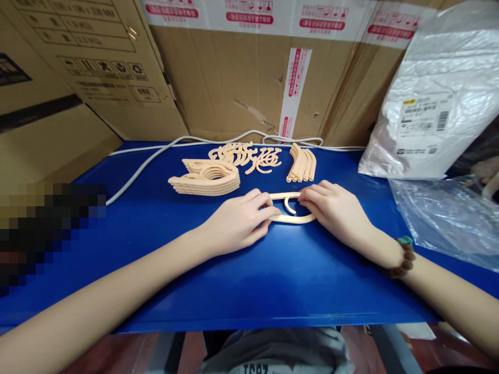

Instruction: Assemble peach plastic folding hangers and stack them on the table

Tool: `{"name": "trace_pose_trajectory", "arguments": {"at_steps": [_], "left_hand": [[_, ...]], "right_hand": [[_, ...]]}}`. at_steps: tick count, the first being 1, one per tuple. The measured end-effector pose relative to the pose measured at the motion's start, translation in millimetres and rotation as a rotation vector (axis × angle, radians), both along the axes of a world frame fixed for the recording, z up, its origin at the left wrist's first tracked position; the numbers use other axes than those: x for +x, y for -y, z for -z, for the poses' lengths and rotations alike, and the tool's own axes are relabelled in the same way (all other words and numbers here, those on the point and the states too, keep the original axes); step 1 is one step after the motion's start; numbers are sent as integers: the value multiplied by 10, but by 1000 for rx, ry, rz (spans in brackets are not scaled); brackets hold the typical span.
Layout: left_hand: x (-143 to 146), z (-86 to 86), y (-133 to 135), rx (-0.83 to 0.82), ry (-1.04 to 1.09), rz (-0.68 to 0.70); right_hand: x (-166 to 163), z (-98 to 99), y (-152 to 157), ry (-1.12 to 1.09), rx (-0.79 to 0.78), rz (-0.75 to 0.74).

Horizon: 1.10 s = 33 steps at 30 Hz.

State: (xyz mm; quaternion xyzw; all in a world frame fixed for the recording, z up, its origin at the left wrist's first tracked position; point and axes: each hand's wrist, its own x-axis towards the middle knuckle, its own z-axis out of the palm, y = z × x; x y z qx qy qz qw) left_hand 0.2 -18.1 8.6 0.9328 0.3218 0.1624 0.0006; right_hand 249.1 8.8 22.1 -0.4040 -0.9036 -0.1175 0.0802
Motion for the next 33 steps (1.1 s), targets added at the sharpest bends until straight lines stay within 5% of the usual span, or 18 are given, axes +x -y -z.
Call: {"name": "trace_pose_trajectory", "arguments": {"at_steps": [12,19,22,26,29,33], "left_hand": [[36,-4,5,4,-5,-43],[39,-305,-124,87,181,-317],[-47,-547,-362,59,221,-632],[-257,-766,-879,-28,71,-837],[-427,-795,-1275,-210,-69,-982],[-613,-707,-1638,-392,-193,-983]], "right_hand": [[-11,6,8,-11,-30,14],[-33,-15,61,-21,107,4],[-78,-33,137,-84,116,-63],[-137,-14,227,-115,31,-196],[-155,14,248,-110,-24,-252],[-163,31,233,-97,-43,-290]]}}
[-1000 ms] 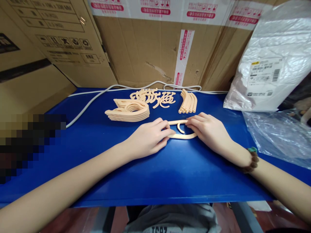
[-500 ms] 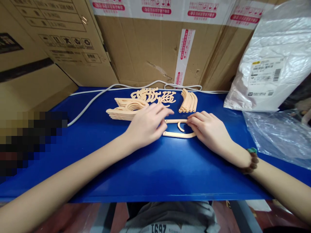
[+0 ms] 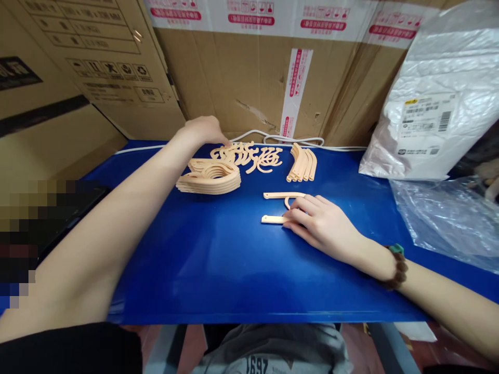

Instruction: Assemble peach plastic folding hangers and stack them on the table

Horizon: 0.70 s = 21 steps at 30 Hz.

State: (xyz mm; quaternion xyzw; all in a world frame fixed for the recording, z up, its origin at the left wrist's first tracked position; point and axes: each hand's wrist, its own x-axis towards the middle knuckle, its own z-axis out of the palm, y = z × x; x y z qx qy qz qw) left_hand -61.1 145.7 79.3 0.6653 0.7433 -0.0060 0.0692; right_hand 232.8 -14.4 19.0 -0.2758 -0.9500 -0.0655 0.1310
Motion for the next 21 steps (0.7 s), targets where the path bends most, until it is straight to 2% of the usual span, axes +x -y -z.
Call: {"name": "trace_pose_trajectory", "arguments": {"at_steps": [3,10,17,21], "left_hand": [[-105,98,-156,-84,29,92],[-187,219,-306,-75,140,221],[-185,295,-315,21,63,223],[-200,236,-263,45,101,256]], "right_hand": [[-14,1,-6,0,36,2],[-21,6,13,23,39,-30],[-15,11,35,12,21,-31],[-8,12,32,11,1,-28]]}}
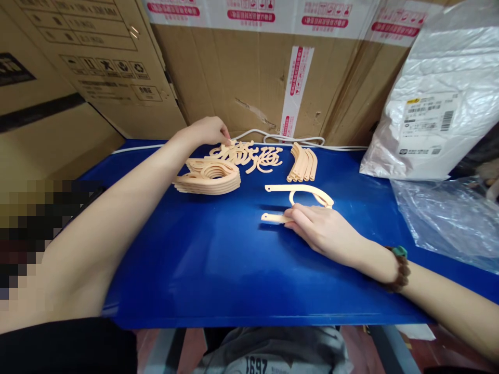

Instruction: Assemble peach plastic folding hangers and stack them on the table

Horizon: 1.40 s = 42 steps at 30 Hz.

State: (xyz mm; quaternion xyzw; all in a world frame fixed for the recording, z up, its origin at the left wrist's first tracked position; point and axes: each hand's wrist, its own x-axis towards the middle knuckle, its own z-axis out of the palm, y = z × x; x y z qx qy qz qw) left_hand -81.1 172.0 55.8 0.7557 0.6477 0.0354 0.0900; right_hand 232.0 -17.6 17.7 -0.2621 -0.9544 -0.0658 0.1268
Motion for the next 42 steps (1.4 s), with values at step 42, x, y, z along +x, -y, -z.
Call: {"name": "trace_pose_trajectory", "arguments": {"at_steps": [42], "left_hand": [[722,426,2030,214,363,444]], "right_hand": [[28,31,-28,30,-31,96]]}}
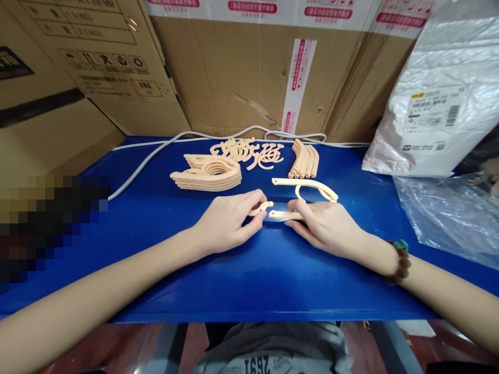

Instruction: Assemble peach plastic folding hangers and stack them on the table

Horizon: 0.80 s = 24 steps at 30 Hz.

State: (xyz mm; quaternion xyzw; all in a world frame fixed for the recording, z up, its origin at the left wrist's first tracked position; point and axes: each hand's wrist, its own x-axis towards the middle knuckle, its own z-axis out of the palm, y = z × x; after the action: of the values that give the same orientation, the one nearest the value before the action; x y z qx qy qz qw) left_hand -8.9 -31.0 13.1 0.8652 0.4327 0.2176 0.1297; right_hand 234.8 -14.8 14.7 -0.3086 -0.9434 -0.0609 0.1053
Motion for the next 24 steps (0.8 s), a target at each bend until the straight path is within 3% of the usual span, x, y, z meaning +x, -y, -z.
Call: {"name": "trace_pose_trajectory", "arguments": {"at_steps": [6,16,24], "left_hand": [[-23,34,-16,-102,-34,37],[-2,17,18,-119,-28,133],[38,-14,17,-97,-76,129]], "right_hand": [[1,-55,38,-55,76,25],[-19,-77,53,-36,213,-50],[-19,-88,35,-45,271,-80]]}}
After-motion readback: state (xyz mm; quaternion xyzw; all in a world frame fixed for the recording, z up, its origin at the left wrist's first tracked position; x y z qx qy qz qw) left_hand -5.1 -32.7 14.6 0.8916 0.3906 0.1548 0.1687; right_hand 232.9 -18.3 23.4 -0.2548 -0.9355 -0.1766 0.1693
